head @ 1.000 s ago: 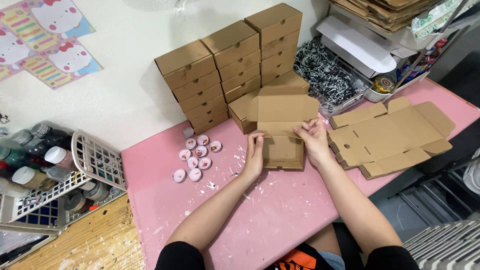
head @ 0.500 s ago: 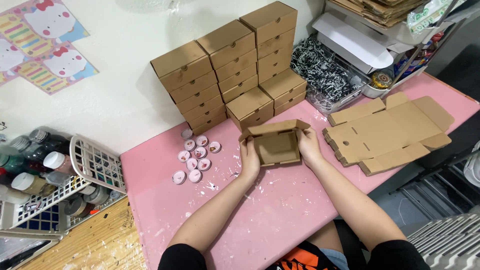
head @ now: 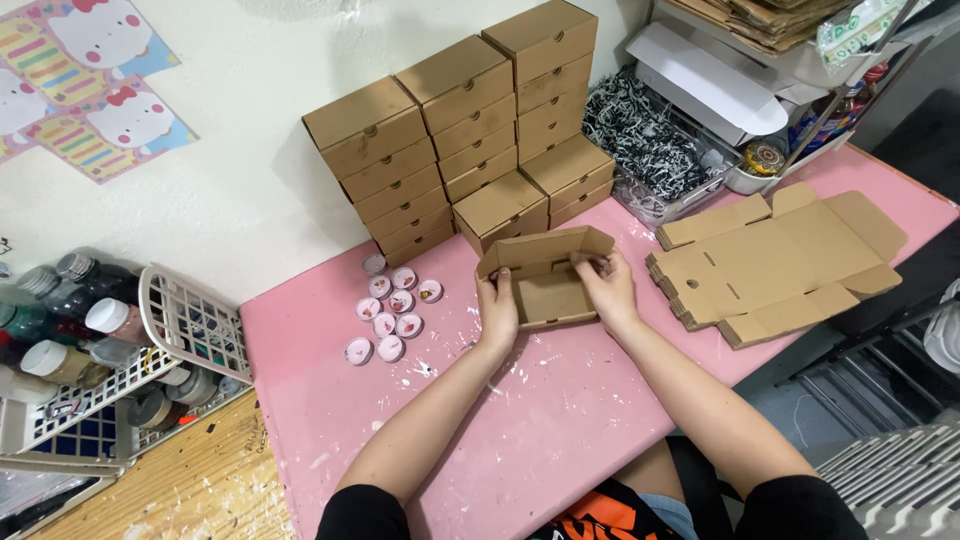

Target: Assemble cardboard boxes and pack them with small pink items and shredded paper filler.

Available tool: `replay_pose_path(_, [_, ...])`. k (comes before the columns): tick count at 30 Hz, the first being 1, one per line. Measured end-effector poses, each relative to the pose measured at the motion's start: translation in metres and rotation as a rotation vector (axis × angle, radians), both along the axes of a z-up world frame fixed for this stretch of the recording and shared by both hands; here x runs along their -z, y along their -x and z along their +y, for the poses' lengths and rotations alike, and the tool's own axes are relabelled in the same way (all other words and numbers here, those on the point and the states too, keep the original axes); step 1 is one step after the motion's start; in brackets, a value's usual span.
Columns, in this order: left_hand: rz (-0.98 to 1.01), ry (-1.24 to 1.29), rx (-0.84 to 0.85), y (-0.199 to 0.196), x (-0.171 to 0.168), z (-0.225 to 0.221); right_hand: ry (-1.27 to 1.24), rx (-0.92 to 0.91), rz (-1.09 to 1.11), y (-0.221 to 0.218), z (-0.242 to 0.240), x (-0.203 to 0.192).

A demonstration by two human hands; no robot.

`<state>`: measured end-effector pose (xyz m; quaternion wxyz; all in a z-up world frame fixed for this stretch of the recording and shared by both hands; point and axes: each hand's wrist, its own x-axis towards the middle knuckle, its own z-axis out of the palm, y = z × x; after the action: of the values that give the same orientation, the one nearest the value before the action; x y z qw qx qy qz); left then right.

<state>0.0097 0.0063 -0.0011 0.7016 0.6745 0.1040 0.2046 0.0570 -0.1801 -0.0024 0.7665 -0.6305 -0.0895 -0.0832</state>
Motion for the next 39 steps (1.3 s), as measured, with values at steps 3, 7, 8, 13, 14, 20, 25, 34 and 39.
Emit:
replay_pose_path(3, [-0.001, 0.006, 0.012, 0.008, -0.021, -0.004, 0.04, -0.011, 0.099, 0.019, 0.008, -0.037])
replay_pose_path(7, [0.012, 0.01, 0.01, 0.01, -0.028, -0.004, -0.029, 0.001, 0.184, 0.019, 0.013, -0.041])
replay_pose_path(8, [0.026, -0.009, 0.005, 0.01, -0.03, -0.004, -0.009, 0.008, 0.173, 0.016, 0.013, -0.038])
replay_pose_path(13, [0.081, -0.085, -0.017, 0.008, -0.024, -0.004, 0.04, 0.033, 0.175, 0.012, 0.013, -0.034])
replay_pose_path(14, [0.091, -0.101, -0.029, 0.006, -0.019, -0.004, 0.024, 0.016, 0.218, 0.009, 0.012, -0.032])
replay_pose_path(20, [0.075, -0.084, -0.04, 0.006, -0.021, -0.004, -0.02, -0.079, 0.277, 0.006, 0.012, -0.033])
replay_pose_path(25, [0.075, -0.039, -0.001, 0.007, -0.019, -0.002, -0.016, -0.094, 0.253, 0.006, 0.013, -0.033])
replay_pose_path(34, [0.183, -0.158, 0.141, 0.013, -0.022, -0.004, 0.046, -0.293, 0.271, 0.002, 0.005, -0.02])
replay_pose_path(39, [0.059, -0.073, 0.103, 0.011, -0.014, -0.004, 0.19, -0.179, 0.172, -0.013, 0.008, 0.016])
